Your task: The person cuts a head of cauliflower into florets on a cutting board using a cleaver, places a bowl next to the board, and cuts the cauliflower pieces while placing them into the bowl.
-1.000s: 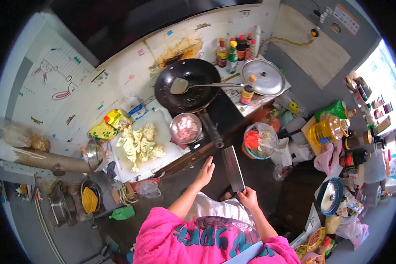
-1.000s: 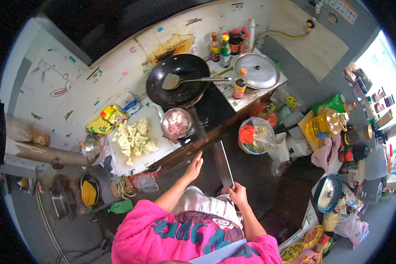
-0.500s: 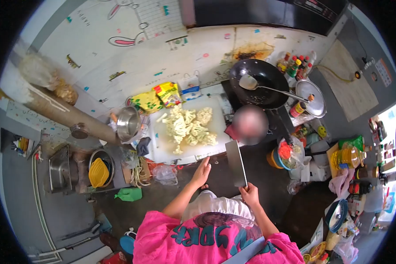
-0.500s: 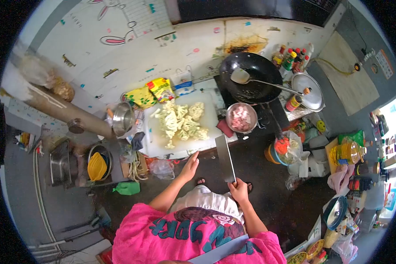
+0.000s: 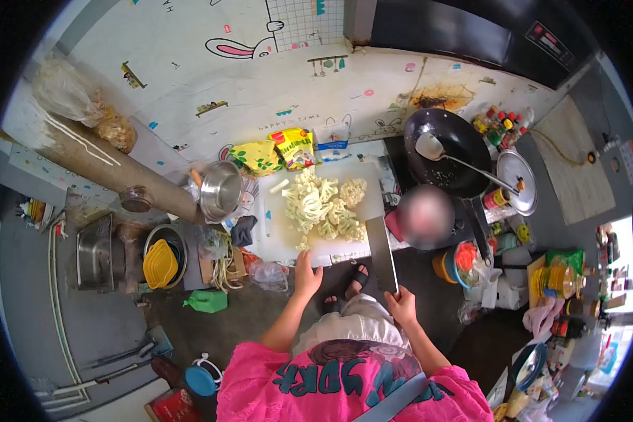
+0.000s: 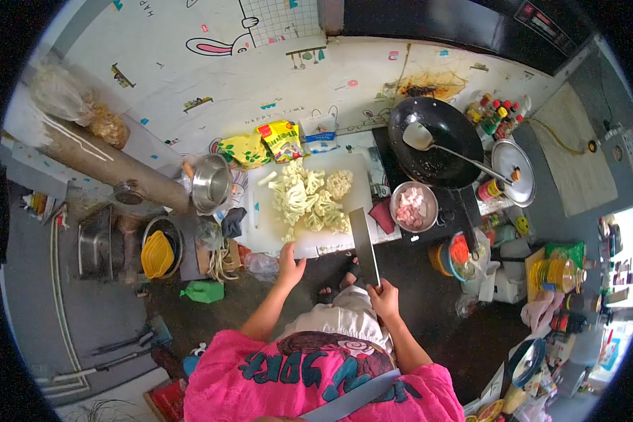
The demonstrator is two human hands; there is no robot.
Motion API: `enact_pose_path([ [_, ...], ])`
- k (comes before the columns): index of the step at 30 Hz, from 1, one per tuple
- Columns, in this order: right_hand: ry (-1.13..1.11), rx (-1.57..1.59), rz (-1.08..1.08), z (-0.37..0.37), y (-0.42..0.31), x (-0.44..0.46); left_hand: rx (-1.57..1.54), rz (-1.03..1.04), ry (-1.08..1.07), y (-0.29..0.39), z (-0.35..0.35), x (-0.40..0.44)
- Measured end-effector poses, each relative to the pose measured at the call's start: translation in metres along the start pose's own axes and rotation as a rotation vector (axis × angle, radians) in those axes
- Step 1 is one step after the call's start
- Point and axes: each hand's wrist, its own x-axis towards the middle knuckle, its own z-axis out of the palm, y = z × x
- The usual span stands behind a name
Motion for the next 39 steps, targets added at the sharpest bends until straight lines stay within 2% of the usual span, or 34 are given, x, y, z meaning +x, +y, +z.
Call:
enact_pose_path([
  [4, 0.009, 0.066, 0.002, 0.005, -0.017, 0.045, 0.079, -0.200, 0.012, -0.005, -0.003, 0.015],
  [7, 0.018, 0.078, -0.080, 0.012, 0.001, 0.083, 0.108, -0.248, 0.015, -0.023, 0.006, 0.032],
  [11, 0.023, -0.031, -0.082, 0.000, -0.021, 0.107, -0.059, -0.456, 0.051, -0.035, 0.027, 0.056],
  [14, 0.049, -0.114, -0.083, 0.000, -0.017, 0.123, -0.089, -0.504, 0.030, -0.034, 0.036, 0.077],
  [17, 0.099, -0.169, -0.119, -0.001, -0.052, 0.123, -0.137, -0.524, 0.044, -0.034, 0.039, 0.085],
  [18, 0.087, -0.153, -0.104, 0.003, -0.043, 0.127, -0.106, -0.560, 0.035, -0.018, 0.030, 0.089],
  [20, 0.126, -0.184, -0.185, 0.015, -0.028, 0.139, -0.143, -0.499, -0.008, -0.050, 0.043, 0.084],
  [25, 0.200, -0.303, -0.340, 0.035, -0.032, 0.152, -0.105, -0.370, 0.003, -0.029, 0.023, 0.081],
  [26, 0.128, -0.286, -0.217, 0.038, -0.035, 0.154, -0.071, -0.402, -0.045, -0.022, 0.016, 0.083],
  [28, 0.161, -0.381, -0.266, 0.043, -0.030, 0.166, 0.003, -0.467, -0.136, -0.012, 0.004, 0.088],
  [30, 0.129, -0.432, -0.234, 0.049, -0.024, 0.180, -0.067, -0.413, -0.127, -0.025, 0.011, 0.083],
  [32, 0.161, -0.460, -0.294, 0.052, -0.013, 0.192, -0.129, -0.392, -0.127, -0.025, 0.009, 0.078],
  [34, 0.173, -0.545, -0.311, 0.054, -0.006, 0.202, -0.190, -0.400, -0.129, -0.007, 0.001, 0.083],
  [35, 0.123, -0.576, -0.199, 0.053, -0.004, 0.204, -0.268, -0.419, -0.142, -0.008, 0.001, 0.082],
  [38, 0.101, -0.660, -0.249, 0.053, 0.013, 0.219, -0.504, -0.491, -0.184, -0.019, 0.003, 0.077],
  [39, 0.076, -0.688, -0.287, 0.052, 0.016, 0.220, -0.609, -0.608, -0.202, -0.015, -0.003, 0.078],
])
